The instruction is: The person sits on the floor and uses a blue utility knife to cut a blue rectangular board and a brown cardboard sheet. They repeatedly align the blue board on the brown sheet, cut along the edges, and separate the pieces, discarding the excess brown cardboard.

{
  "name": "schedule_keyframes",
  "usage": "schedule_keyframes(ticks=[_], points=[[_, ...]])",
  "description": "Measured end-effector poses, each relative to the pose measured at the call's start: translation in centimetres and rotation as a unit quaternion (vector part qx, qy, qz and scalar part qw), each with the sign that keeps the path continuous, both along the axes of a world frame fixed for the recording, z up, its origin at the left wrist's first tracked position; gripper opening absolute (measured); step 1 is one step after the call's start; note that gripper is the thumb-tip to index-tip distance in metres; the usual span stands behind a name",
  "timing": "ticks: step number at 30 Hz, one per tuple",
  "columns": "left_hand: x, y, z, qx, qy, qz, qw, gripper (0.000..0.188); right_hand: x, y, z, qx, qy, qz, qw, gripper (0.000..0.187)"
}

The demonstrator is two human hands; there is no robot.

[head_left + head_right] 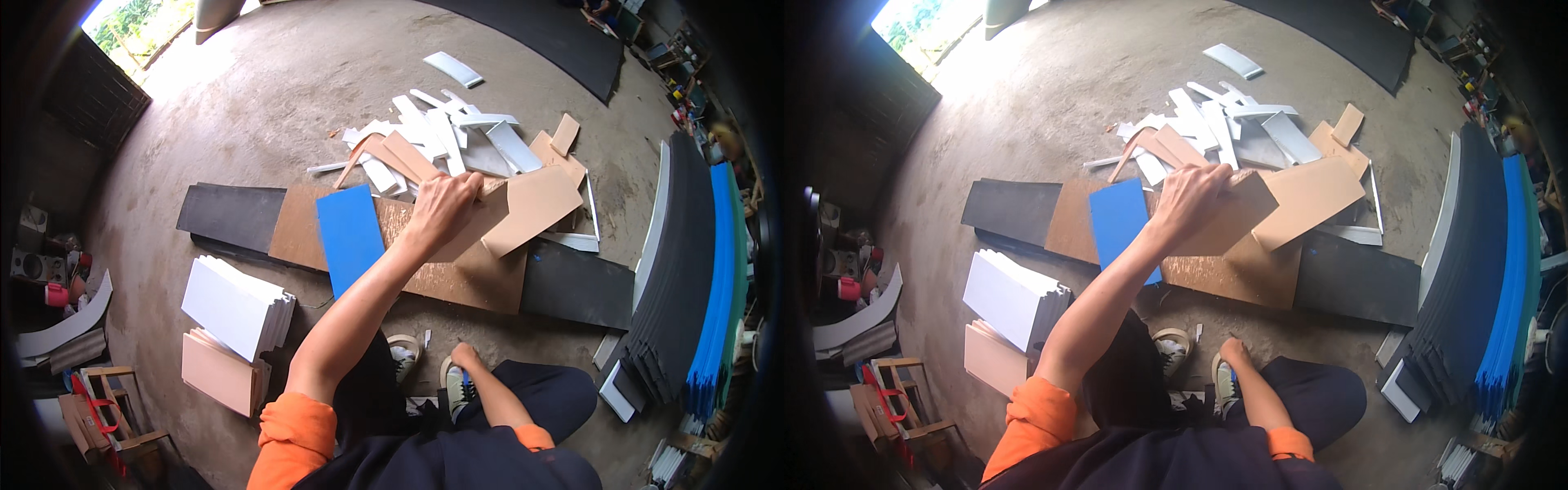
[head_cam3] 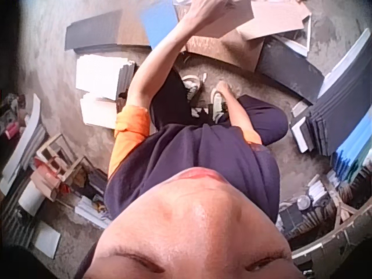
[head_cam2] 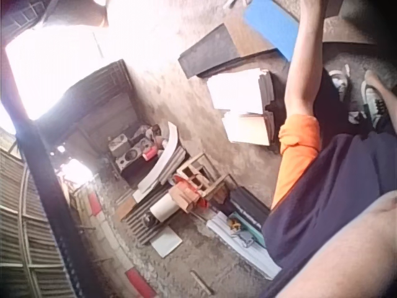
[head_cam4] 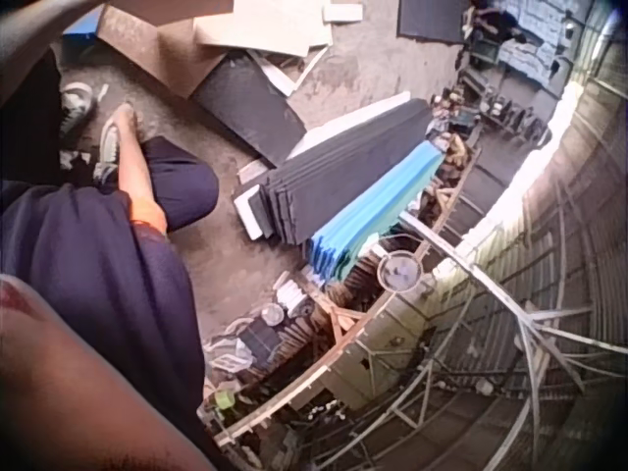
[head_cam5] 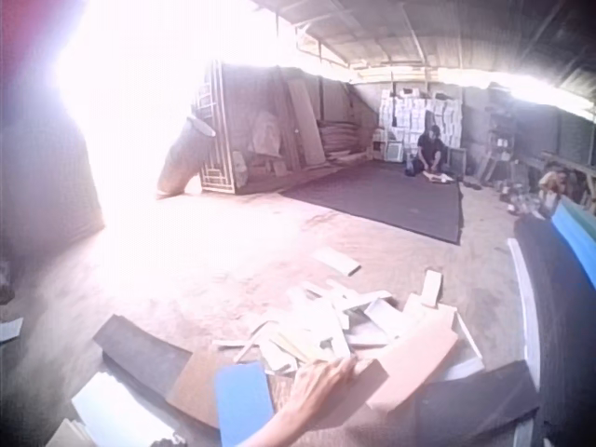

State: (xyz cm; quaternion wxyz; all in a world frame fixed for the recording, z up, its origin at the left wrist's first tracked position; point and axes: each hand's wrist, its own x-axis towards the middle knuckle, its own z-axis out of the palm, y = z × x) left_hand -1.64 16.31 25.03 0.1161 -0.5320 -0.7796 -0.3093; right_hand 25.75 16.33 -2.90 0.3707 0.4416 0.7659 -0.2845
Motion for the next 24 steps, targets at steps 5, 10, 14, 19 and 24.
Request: schedule_keyframes(ticks=[5,10,14,19,24], points=[[-3.2,-2.4,-0.7,-0.008,-0.015,0.058,0.998,0.017,-9.1,3.3,10.2,-0.01,0.059,0.075,0.995,0.032],[-4.6,-3.5,-0.5,0.001,-0.002,0.048,0.999,0.025,-11.4,7.1,14.6,-0.017,0.03,0.143,0.989,0.032],[-5.5,-4.8,0.1,0.0,-0.045,0.022,0.999,0.022,-9.8,9.3,16.2,0.08,0.236,0.081,0.965,0.036],[-4.5,-3.9,1.2,-0.056,-0.015,-0.07,0.996,0.017,-9.4,8.0,17.7,0.128,0.415,0.059,0.899,0.022],[-3.2,-1.8,-2.7,-0.125,0.005,-0.08,0.989,0.014,-10.7,6.2,15.2,0.159,0.496,0.052,0.852,0.016]])
